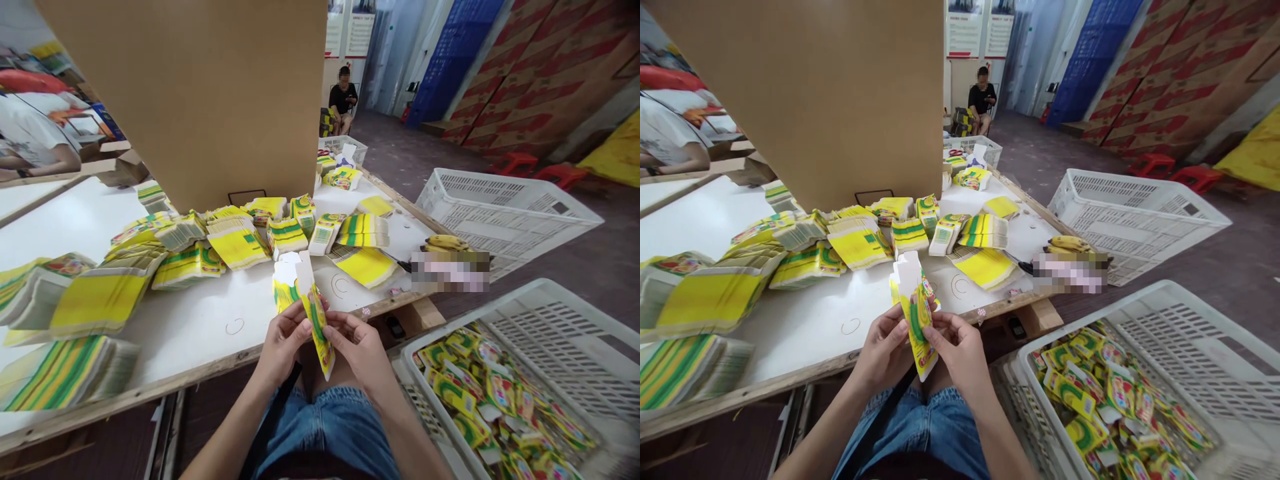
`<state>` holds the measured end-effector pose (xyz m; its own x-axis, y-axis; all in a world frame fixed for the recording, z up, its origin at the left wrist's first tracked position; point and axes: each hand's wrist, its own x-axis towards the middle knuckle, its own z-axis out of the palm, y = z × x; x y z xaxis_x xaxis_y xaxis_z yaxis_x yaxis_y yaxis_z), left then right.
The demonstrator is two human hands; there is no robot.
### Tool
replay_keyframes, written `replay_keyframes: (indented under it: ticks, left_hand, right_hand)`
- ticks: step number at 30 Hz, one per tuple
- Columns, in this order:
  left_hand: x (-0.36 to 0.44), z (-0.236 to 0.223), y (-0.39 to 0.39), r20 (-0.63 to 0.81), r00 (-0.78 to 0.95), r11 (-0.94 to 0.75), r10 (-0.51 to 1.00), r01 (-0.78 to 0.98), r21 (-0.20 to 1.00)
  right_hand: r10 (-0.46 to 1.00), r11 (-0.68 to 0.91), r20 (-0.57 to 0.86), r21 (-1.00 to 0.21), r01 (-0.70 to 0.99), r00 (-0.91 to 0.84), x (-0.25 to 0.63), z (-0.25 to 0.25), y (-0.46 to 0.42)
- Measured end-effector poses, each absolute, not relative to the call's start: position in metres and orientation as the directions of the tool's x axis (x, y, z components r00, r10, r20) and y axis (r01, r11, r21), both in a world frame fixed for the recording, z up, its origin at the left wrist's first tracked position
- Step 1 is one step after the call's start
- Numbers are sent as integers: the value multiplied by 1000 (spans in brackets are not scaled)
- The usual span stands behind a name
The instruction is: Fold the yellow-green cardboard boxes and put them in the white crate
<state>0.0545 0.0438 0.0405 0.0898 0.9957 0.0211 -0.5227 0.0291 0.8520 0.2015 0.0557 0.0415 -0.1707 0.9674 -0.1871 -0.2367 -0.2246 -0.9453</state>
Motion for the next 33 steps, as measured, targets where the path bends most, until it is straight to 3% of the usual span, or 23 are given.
replay_keyframes:
  ticks: [8,14,19,23,27,33]
  left_hand:
    - [58,28,43,-92,-29,65,995,-507,859]
    - [57,37,40,-76,-46,53,996,-387,920]
    - [47,52,33,20,59,1,998,-334,943]
    - [39,60,30,13,215,61,977,-333,941]
    - [40,58,27,4,325,141,946,-420,896]
    - [44,50,26,-20,323,182,946,-481,858]
  right_hand:
    - [960,-239,-190,-939,-248,-207,199,38,51]
    - [989,-100,-89,-991,-90,-116,199,29,50]
    - [975,52,82,-988,-148,-205,207,40,53]
    - [933,55,123,-978,-202,-338,216,52,60]
    - [900,88,116,-992,-87,-420,225,61,67]
    - [902,194,157,-979,53,-402,228,61,69]
